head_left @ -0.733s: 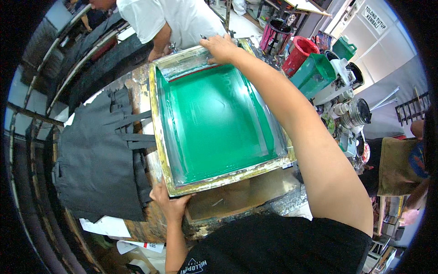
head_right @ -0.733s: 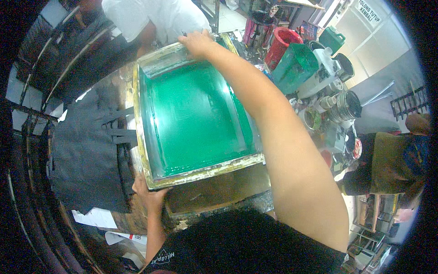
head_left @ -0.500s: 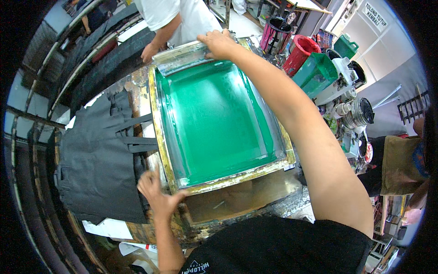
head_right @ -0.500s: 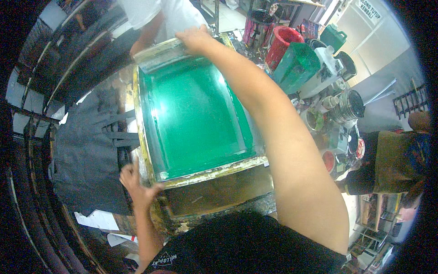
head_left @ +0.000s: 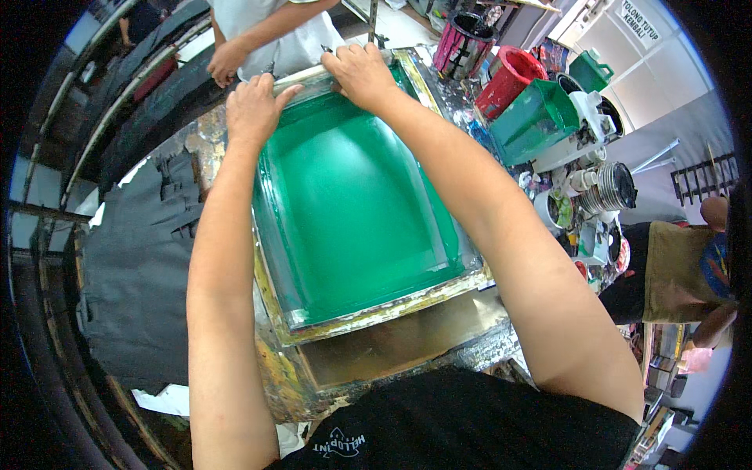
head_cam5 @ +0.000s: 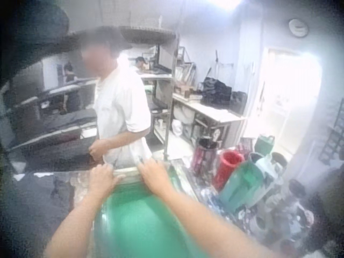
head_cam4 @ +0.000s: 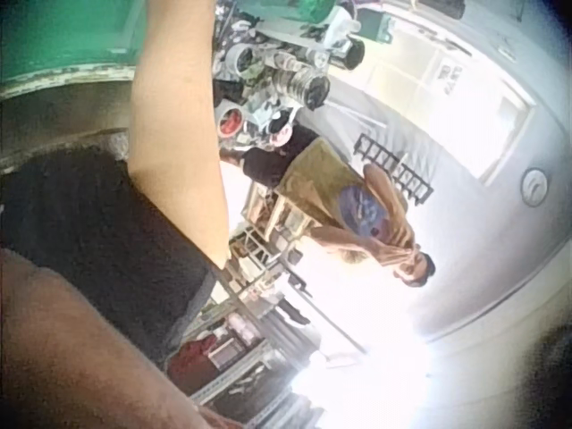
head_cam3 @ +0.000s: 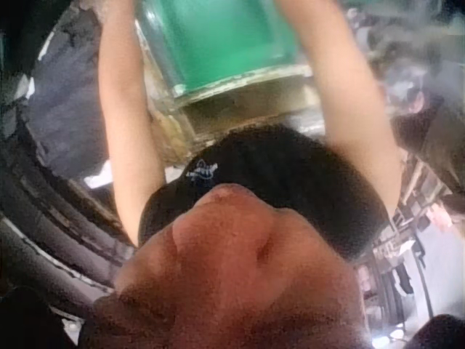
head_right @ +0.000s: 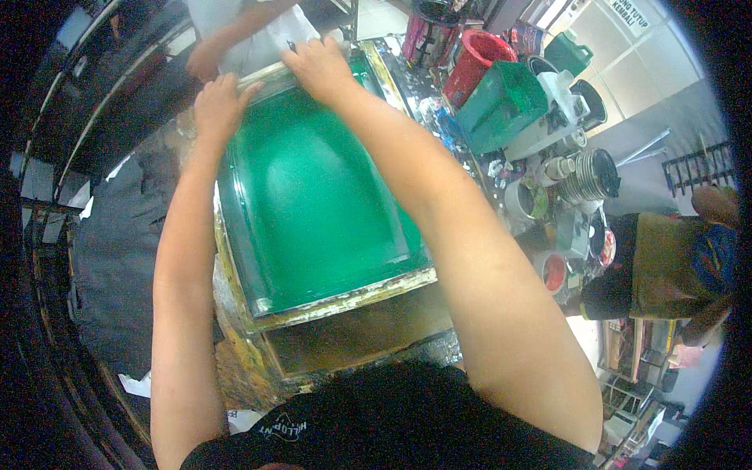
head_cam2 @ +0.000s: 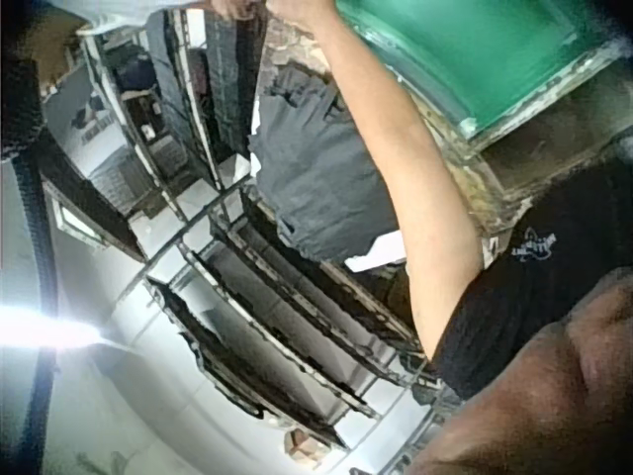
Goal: The person prints logos onto black tote bags by positioning each bag on a flat surface, lowering a screen frame over it, and pulling a squeegee across the screen to apply green ink. They repeat this process for multiple bags, lifting the frame and stacking the finished items after each print.
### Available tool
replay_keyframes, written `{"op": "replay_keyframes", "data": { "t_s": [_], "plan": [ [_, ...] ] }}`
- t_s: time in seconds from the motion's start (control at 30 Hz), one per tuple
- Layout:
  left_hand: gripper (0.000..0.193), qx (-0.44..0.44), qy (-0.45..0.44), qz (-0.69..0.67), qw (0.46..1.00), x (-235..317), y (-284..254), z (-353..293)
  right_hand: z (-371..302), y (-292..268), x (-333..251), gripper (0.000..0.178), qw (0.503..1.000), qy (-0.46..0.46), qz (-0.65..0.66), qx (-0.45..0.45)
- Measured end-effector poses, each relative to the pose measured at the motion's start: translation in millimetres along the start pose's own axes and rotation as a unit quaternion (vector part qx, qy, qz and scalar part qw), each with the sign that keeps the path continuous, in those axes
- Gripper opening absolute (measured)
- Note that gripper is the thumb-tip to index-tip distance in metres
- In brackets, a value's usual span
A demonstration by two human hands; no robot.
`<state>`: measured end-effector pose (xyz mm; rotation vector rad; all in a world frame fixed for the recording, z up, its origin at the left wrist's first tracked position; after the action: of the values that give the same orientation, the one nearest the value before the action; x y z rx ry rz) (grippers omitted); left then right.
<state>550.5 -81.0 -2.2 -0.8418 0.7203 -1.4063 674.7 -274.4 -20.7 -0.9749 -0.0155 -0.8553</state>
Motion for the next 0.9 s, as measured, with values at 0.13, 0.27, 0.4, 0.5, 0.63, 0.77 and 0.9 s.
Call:
{"op": "replay_keyframes", "data": {
  "t_s": [0.13,0.27,0.4,0.5,0.63,0.77,0.9],
  "plan": [
    [0.062,0.043,0.051,0.008,0.998,9.0,-2.3,-12.7,-13.6,-13.1,0.0,0.035,1.000,0.003,-0.003,-0.016],
    [0.059,0.085,0.077,0.000,0.993,19.8,-13.5,-45.8,-39.6,-40.7,-12.7,0.042,1.000,-0.008,-0.012,-0.021],
    [0.058,0.035,0.049,0.008,0.998,48.9,-42.7,-89.2,-75.7,-80.0,-27.4,0.045,0.999,-0.006,-0.016,-0.042],
    [0.057,0.042,0.060,0.005,0.997,70.5,-65.7,-124.1,-107.7,-119.4,-36.8,0.044,0.999,-0.008,0.006,-0.032],
    [0.055,0.026,0.054,-0.025,0.998,106.5,-99.7,-176.7,-155.4,-176.9,-53.1,0.030,0.997,-0.006,0.022,-0.069],
    [0.055,0.003,0.046,-0.047,0.998,142.9,-133.3,-227.4,-201.6,-232.0,-67.8,0.021,0.995,-0.006,0.042,-0.095],
    [0.054,-0.017,0.040,-0.078,0.996,172.9,-160.9,-265.1,-236.6,-271.9,-78.3,0.018,0.993,0.003,0.049,-0.111]
  ]
}}
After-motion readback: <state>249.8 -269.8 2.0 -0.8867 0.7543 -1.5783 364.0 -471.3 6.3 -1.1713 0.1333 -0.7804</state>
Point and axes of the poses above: each hand's wrist, its own z-axis towards the middle knuckle, its own y-axis out of the palm, x = y × z, the point moved 1 cm from there along z, towards the middle knuckle, and after that the axes turned 13 degrees about -z, right-handed, at the moved point
